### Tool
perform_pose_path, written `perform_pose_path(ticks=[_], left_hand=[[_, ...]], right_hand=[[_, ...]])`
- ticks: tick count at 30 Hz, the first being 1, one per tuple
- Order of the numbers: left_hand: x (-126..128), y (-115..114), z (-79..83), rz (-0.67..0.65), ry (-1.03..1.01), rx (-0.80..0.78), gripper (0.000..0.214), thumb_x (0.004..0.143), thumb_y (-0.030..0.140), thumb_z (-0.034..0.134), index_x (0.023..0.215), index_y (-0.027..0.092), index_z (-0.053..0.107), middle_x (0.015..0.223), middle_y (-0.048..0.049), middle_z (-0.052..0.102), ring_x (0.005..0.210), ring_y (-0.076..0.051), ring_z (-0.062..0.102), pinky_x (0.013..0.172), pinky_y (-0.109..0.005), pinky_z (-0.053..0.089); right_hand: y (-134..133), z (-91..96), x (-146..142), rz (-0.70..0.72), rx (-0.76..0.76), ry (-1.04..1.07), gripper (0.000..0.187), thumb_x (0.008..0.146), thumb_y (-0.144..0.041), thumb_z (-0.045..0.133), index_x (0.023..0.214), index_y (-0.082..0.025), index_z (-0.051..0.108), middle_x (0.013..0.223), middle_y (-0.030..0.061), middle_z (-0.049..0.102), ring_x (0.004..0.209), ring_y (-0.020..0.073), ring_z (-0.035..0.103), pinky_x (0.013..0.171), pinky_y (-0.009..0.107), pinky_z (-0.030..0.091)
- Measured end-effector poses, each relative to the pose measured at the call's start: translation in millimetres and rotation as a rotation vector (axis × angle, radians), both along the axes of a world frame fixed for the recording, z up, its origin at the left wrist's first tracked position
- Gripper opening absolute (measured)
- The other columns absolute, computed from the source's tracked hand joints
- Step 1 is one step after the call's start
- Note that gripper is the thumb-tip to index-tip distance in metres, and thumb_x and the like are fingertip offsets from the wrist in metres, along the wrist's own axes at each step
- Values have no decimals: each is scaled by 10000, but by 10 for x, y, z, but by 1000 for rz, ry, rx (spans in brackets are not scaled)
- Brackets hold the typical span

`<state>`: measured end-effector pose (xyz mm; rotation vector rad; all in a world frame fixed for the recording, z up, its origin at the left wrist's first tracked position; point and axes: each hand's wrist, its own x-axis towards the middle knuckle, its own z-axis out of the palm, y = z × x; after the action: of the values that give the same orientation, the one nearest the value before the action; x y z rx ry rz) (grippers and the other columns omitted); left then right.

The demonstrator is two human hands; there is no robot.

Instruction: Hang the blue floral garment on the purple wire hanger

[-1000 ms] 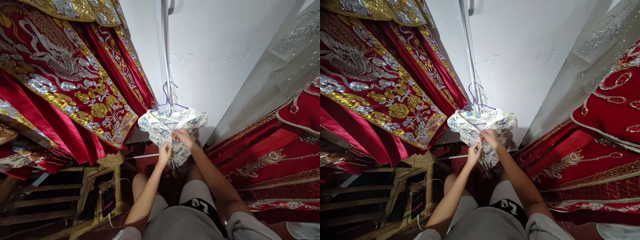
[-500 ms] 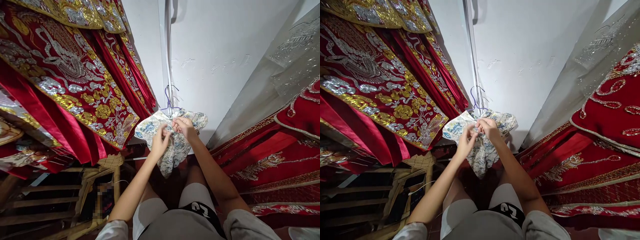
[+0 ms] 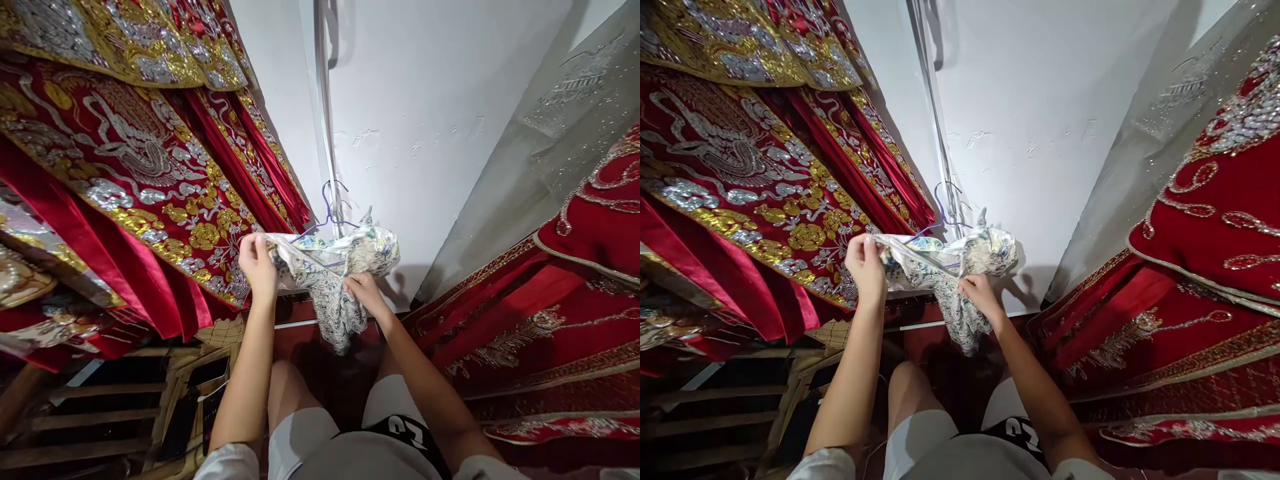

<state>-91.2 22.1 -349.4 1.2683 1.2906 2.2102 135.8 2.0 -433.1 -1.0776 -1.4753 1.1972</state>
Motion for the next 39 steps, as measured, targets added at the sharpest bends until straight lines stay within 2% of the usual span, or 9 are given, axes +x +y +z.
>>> perform_pose_path(ticks=[5,10,14,17,20,23,29,35,39], left_hand=[[-193,2,-618,-188,-869,-354,281,959,152,556,695,170,462,610,49,508,533,-58,529,602,-157,485],[139,-341,-1346,-199,-973,-564,257,920,76,557,685,163,497,563,50,518,478,-61,534,583,-172,483],[385,-567,-1618,-238,-942,-625,203,838,154,705,685,152,573,604,26,583,548,-88,589,659,-216,488],[463,-641,-1518,-303,-907,-570,206,765,241,803,731,152,621,662,13,606,621,-100,599,680,-215,475],[546,-744,-1229,-516,-773,-391,325,722,388,862,796,170,632,761,-1,613,718,-123,602,692,-221,471],[683,-930,-901,-728,-518,-299,343,815,487,788,825,186,623,806,-9,595,759,-139,578,710,-238,461],[795,-1196,-478,-764,375,-299,186,1003,350,575,952,213,690,945,-41,672,949,-191,612,1048,-367,411],[407,-943,-454,-557,314,-211,502,1004,454,537,1461,257,478,1402,-118,557,1326,-262,513,1153,-415,366],[147,-821,-589,-954,372,-467,494,943,617,540,962,170,749,955,-93,721,931,-274,661,929,-381,510]], right_hand=[[-335,-214,33,-1,-70,150,329,801,-369,573,522,-197,603,424,-24,476,437,112,415,495,255,325],[-473,-313,83,-95,-162,239,333,781,-409,577,522,-199,594,423,-22,463,426,110,398,488,262,327],[-510,-411,312,13,-202,62,348,810,-361,554,503,-199,580,397,-29,430,429,112,390,525,273,350],[-526,-482,420,124,-301,-184,373,829,-381,577,511,-190,613,415,-3,493,454,133,447,556,291,371],[-501,-484,365,-11,-313,-292,466,869,-544,583,596,-183,692,572,56,646,584,186,572,637,320,425],[-457,-364,212,-99,-279,-99,615,879,-735,515,710,-188,741,780,98,734,821,250,663,794,356,480],[-410,27,-140,256,-520,474,604,790,-804,595,842,-214,713,730,44,685,850,234,674,804,338,528],[-296,434,-353,479,-525,295,420,661,-570,809,779,-191,671,659,0,637,719,184,631,680,281,503],[-124,786,-114,743,-175,-164,190,688,-332,771,784,-182,705,733,-14,663,720,163,591,656,254,448]])
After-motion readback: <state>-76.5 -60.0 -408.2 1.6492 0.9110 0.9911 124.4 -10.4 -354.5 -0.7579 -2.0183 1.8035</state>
